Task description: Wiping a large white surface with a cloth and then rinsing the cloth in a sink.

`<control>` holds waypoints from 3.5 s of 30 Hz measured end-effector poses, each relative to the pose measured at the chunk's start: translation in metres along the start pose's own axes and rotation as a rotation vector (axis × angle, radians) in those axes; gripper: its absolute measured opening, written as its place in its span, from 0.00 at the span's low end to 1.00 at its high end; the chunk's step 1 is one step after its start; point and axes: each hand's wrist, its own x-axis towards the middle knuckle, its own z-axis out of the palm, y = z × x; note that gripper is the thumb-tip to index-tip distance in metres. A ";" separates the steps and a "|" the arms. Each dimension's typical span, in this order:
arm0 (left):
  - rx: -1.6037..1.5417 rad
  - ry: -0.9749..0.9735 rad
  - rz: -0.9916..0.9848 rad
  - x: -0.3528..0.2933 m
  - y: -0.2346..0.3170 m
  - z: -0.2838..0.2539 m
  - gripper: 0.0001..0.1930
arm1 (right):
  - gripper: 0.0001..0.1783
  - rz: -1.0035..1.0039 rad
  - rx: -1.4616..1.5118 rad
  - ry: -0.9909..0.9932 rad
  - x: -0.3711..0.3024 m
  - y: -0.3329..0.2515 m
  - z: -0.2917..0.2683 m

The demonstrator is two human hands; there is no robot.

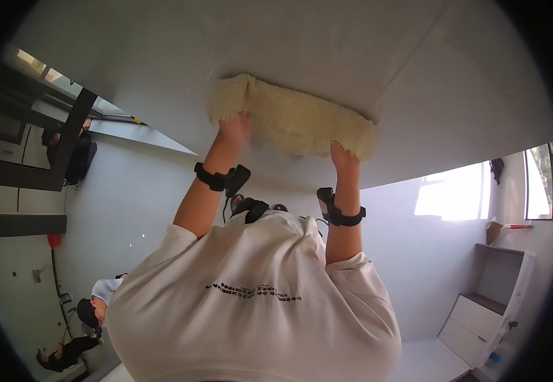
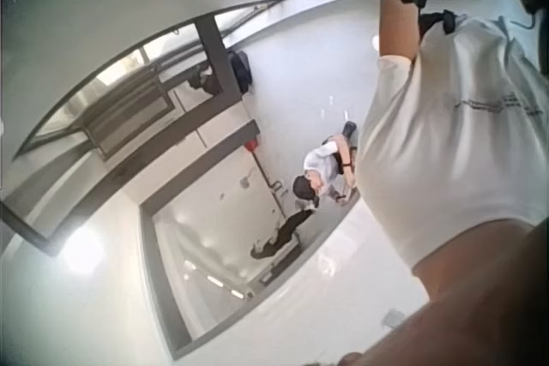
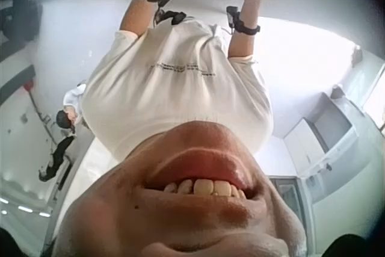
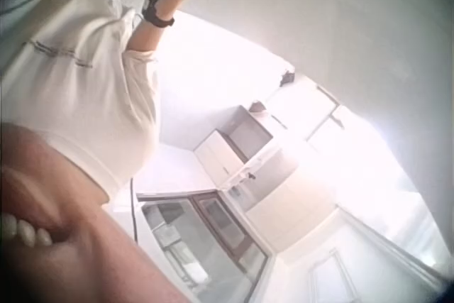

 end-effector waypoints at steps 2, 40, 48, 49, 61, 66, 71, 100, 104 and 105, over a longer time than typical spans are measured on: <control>0.201 -0.044 0.201 0.014 0.025 0.001 0.17 | 0.12 0.242 0.277 -0.078 0.026 -0.041 -0.037; -0.248 -0.352 -0.284 -0.018 0.001 0.050 0.31 | 0.14 0.019 0.394 0.055 0.025 -0.072 -0.042; -0.435 -0.406 -0.312 -0.021 0.005 0.046 0.28 | 0.08 -0.078 0.437 -0.657 0.010 -0.120 -0.099; -0.364 -0.412 -0.190 -0.018 0.018 0.050 0.28 | 0.12 -0.301 0.296 -0.467 0.010 -0.125 -0.089; 0.394 -0.416 -0.025 0.006 0.087 0.032 0.23 | 0.11 0.020 0.483 0.065 0.048 -0.187 -0.033; 0.822 -0.367 0.450 -0.020 0.088 0.034 0.21 | 0.12 0.001 0.353 0.273 0.093 -0.207 -0.051; 0.626 -0.532 0.331 -0.010 0.061 0.043 0.27 | 0.12 -0.430 0.097 0.503 0.130 -0.230 -0.042; 0.961 0.770 0.244 0.094 0.140 -0.192 0.19 | 0.09 -0.734 -0.135 0.233 0.115 -0.259 0.105; 0.348 0.812 0.042 0.115 0.175 -0.223 0.30 | 0.11 -0.770 -0.015 -0.009 0.110 -0.304 0.141; 0.231 0.765 0.040 0.118 0.177 -0.235 0.34 | 0.15 -0.779 0.062 -0.100 0.111 -0.319 0.153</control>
